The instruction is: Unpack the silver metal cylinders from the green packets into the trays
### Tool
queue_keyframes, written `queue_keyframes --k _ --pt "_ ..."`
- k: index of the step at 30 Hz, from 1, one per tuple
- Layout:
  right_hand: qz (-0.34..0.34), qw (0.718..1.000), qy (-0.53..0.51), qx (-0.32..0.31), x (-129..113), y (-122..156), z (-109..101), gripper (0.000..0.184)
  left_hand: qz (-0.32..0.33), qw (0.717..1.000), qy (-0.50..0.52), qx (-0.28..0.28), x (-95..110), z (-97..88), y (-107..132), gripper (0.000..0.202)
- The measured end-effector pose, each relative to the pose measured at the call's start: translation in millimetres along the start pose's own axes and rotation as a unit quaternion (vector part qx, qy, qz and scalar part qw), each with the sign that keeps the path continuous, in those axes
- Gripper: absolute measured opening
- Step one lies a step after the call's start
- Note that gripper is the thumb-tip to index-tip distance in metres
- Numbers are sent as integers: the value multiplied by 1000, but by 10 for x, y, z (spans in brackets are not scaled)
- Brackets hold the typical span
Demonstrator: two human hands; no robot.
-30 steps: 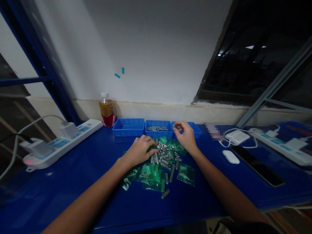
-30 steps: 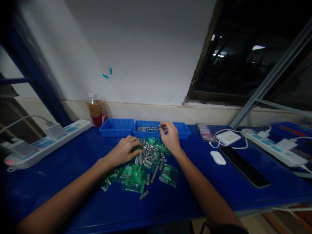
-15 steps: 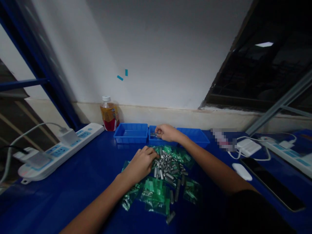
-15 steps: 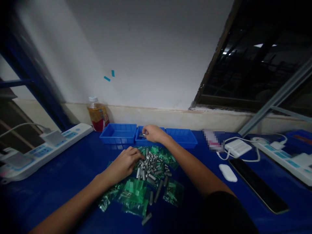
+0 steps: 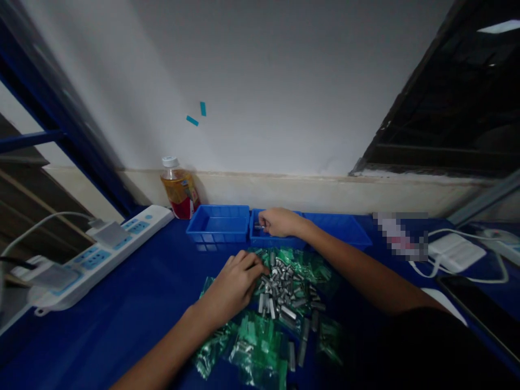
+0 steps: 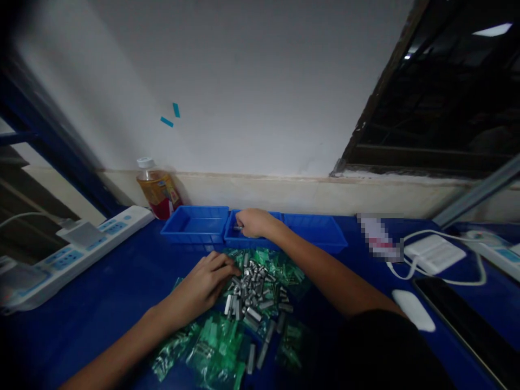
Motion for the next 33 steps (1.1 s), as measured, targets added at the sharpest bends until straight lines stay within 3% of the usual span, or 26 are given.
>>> queue_keyframes --k 5,10,19,23,26,31,33 --pt "14 999 11 44 -33 16 -142 22 13 1000 9 -3 22 -47 17 29" --pt "-4 998 12 54 -48 74 -137 21 20 1000 7 3 46 -48 25 25" --pt "-47 988 24 -147 -112 2 186 22 17 1000 7 -6 60 -73 26 24" --pt "-67 984 86 -142 -172 -68 169 15 16 1000 9 -3 52 -82 35 24" --pt "-78 987 74 -122 -177 -45 67 14 19 1000 11 -3 45 -84 48 23" --pt "-68 976 31 -206 -42 99 166 23 17 1000 12 -7 38 -80 57 22" --pt "-94 974 39 -202 -53 103 209 23 16 1000 12 -5 38 -75 54 22"
Point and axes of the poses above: each hand's wrist, its own y-axis away from the middle knuckle, its own z-axis out of the palm, x = y × z, the point moved 10 cm from there along -y, towards the middle knuckle, and after that the axes turned 10 degrees about -y, right-handed, at the moved point
